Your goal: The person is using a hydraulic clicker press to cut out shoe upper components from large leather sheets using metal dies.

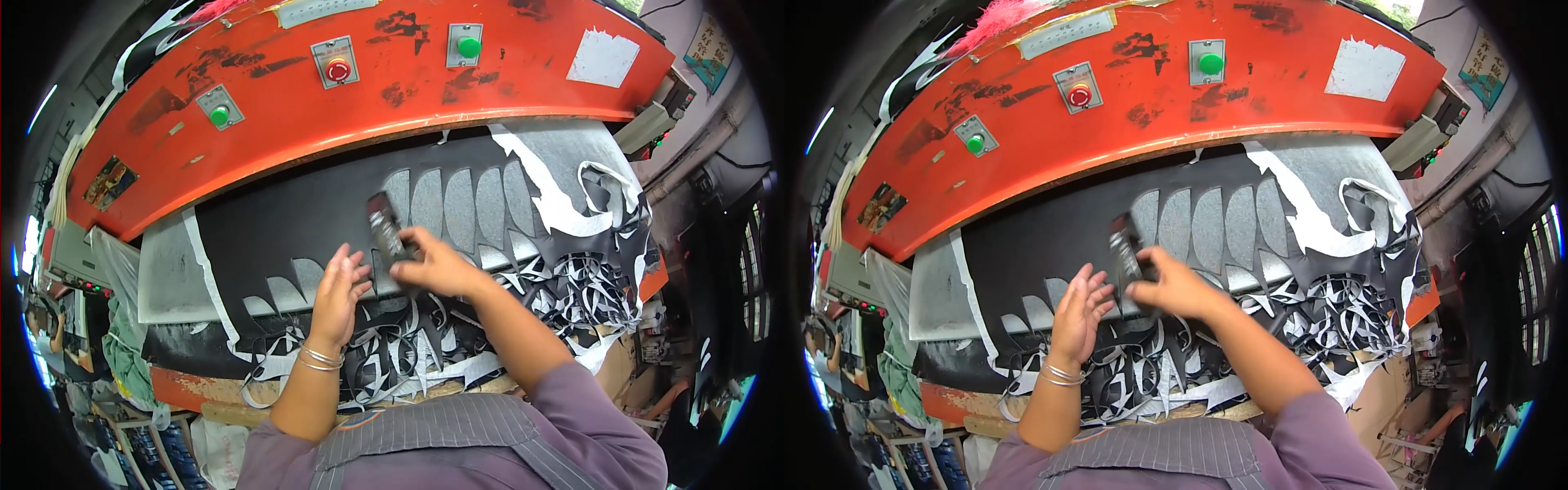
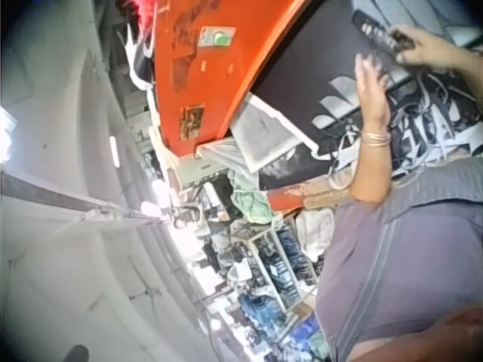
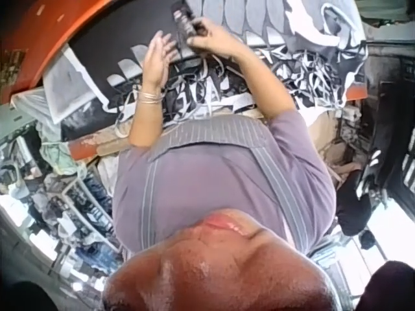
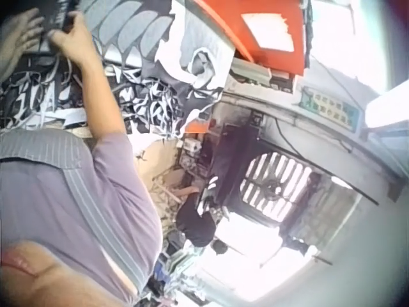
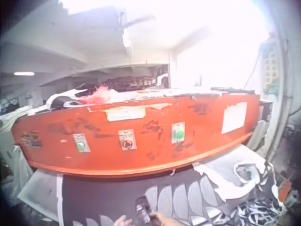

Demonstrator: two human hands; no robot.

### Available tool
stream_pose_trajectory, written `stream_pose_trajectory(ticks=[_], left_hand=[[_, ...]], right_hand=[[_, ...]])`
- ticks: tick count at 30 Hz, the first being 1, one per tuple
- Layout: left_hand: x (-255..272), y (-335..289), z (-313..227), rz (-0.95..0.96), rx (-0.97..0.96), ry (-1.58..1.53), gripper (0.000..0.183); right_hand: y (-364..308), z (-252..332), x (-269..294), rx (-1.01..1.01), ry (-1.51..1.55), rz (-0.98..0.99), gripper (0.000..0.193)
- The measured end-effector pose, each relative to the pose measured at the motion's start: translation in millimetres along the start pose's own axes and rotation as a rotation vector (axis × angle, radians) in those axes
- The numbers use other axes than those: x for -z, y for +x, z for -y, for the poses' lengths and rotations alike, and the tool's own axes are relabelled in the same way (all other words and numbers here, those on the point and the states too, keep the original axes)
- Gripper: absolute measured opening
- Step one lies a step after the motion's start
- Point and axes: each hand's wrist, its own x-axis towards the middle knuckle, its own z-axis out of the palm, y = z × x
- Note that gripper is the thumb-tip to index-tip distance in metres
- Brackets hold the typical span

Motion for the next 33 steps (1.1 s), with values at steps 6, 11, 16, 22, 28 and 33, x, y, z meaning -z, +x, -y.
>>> stream_pose_trajectory(ticks=[6, 11, 16, 22, 28, 33], left_hand=[[25.4, -10.3, -7.4, 0.141, 0.065, 0.0, 0.041], [62.2, -5.6, -40.5, -0.181, -0.216, 0.842, 0.089], [95.0, 37.4, -52.9, -0.107, -0.201, 0.65, 0.065], [103.2, 93.3, -24.0, 0.023, -0.282, 0.601, 0.042], [93.4, 123.9, 14.5, 0.243, -0.491, 1.139, 0.068], [81.5, 116.4, -4.3, 0.296, -0.453, 1.016, 0.064]], right_hand=[[-26.9, 18.0, -51.3, 0.107, -0.373, 0.461, 0.072], [-10.3, 52.6, -64.0, -0.027, -0.677, 0.342, 0.069], [69.4, 55.6, -57.7, -0.176, -0.862, -0.111, 0.065], [84.2, 18.7, -73.3, -0.112, -0.906, -0.35, 0.065], [59.8, -42.7, -74.0, 0.323, -0.94, -0.535, 0.069], [64.7, -45.2, -67.7, 0.393, -0.962, -0.563, 0.067]])
